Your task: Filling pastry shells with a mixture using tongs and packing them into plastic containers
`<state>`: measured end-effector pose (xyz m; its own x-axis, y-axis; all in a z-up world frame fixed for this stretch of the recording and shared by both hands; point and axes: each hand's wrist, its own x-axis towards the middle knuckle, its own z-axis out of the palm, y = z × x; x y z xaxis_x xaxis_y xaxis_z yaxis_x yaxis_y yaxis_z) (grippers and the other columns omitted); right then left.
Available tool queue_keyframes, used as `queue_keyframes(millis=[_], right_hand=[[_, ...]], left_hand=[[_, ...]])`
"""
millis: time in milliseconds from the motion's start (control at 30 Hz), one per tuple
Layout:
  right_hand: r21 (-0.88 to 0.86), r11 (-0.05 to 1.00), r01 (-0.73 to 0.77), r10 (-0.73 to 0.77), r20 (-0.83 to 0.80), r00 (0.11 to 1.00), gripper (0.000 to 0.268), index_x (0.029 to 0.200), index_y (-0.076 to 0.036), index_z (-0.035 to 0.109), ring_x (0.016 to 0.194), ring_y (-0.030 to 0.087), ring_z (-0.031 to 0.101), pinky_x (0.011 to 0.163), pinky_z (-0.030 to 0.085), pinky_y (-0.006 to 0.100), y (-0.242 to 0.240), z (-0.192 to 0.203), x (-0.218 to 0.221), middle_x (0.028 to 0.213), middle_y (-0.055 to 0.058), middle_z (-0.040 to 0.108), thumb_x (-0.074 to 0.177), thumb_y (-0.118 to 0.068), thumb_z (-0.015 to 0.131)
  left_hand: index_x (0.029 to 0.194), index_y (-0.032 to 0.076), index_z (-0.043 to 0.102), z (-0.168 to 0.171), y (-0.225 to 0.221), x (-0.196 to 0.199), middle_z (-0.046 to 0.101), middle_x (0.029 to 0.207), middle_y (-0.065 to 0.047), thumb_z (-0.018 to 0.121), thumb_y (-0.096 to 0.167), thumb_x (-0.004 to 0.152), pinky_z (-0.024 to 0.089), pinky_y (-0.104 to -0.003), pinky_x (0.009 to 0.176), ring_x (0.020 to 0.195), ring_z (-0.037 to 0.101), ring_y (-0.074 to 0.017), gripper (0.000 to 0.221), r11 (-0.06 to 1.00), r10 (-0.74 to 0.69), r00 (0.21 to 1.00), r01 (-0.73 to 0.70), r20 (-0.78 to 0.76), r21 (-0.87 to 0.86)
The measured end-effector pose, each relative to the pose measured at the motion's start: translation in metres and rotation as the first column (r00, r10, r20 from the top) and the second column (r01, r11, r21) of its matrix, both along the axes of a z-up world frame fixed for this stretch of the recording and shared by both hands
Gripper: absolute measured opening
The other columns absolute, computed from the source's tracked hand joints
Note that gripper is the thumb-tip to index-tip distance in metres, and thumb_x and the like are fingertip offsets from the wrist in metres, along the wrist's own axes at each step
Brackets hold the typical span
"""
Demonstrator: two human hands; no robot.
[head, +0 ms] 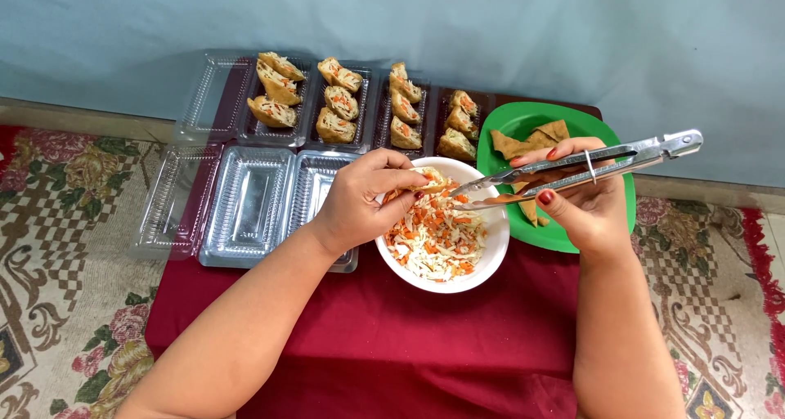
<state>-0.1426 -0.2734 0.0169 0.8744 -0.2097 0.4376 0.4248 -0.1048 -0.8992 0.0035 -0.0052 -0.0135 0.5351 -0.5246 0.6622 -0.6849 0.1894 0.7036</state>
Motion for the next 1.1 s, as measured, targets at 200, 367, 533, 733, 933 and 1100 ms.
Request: queue_keyframes(millis=[200,367,533,733,933,1100], right_hand=[[-0.017,1.000,0.007,-0.007,-0.014,1.000,0.044,0.119,0.004,0.038,0.108,0.040,0.073,0.087,0.065,0.041,-0.0028,-0.0036,0.0011,0.121,0.037,0.063,0.088,-0.003,0.069],[-0.014,1.000,0.008,-0.008,-0.017,1.000,0.043,0.118,0.004,0.039,0.110,0.040,0.073,0.088,0.065,0.040,-0.0012,-0.0034,0.0017,0.121,0.036,0.064,0.088,-0.002,0.069],[-0.012,1.000,0.008,-0.008,-0.015,1.000,0.043,0.119,0.003,0.039,0.110,0.039,0.073,0.088,0.065,0.039,0.0016,-0.0034,0.0023,0.121,0.035,0.064,0.089,-0.002,0.070],[-0.008,1.000,-0.004,0.004,-0.020,1.000,0.042,0.118,0.002,0.040,0.111,0.039,0.073,0.089,0.065,0.039,0.0017,-0.0047,0.0027,0.121,0.033,0.064,0.089,-0.001,0.070],[-0.005,1.000,0.001,-0.001,-0.022,1.000,0.043,0.119,0.003,0.040,0.111,0.040,0.073,0.088,0.065,0.039,0.0020,-0.0039,0.0016,0.121,0.033,0.063,0.088,-0.001,0.070],[-0.030,1.000,0.005,-0.005,-0.017,1.000,0.042,0.117,0.004,0.040,0.110,0.041,0.073,0.088,0.065,0.040,0.0004,-0.0049,0.0028,0.121,0.034,0.063,0.088,-0.001,0.071]], left_hand=[[0.115,0.015,0.078,0.0010,0.0026,0.0001,0.073,0.099,-0.011,0.077,-0.002,0.083,0.059,-0.041,0.080,0.090,0.074,-0.0329,0.037,1.000,-0.023,0.999,0.023,-0.022,0.020],[0.128,0.016,0.072,0.0046,0.0045,-0.0009,0.071,0.101,-0.013,0.074,-0.003,0.084,0.059,-0.044,0.082,0.094,0.073,-0.0344,0.047,0.998,-0.022,1.000,0.022,0.004,0.052],[0.128,0.013,0.071,0.0070,0.0048,-0.0002,0.069,0.101,-0.015,0.072,-0.007,0.085,0.059,-0.047,0.081,0.092,0.073,-0.0365,0.048,0.995,-0.039,0.999,0.038,0.015,0.093],[0.121,0.017,0.076,-0.0001,0.0029,0.0022,0.067,0.097,-0.010,0.071,-0.003,0.085,0.059,-0.041,0.077,0.086,0.071,-0.0322,0.042,0.995,-0.032,0.999,0.030,0.015,0.097],[0.134,0.018,0.069,0.0069,0.0062,-0.0003,0.067,0.098,-0.011,0.071,-0.006,0.083,0.059,-0.042,0.081,0.088,0.071,-0.0310,0.057,0.995,-0.044,0.999,0.043,0.009,0.093],[0.130,0.013,0.072,0.0022,0.0050,0.0016,0.070,0.101,-0.013,0.073,-0.003,0.081,0.058,-0.042,0.080,0.089,0.071,-0.0320,0.052,0.993,-0.024,1.000,0.024,0.003,0.112]])
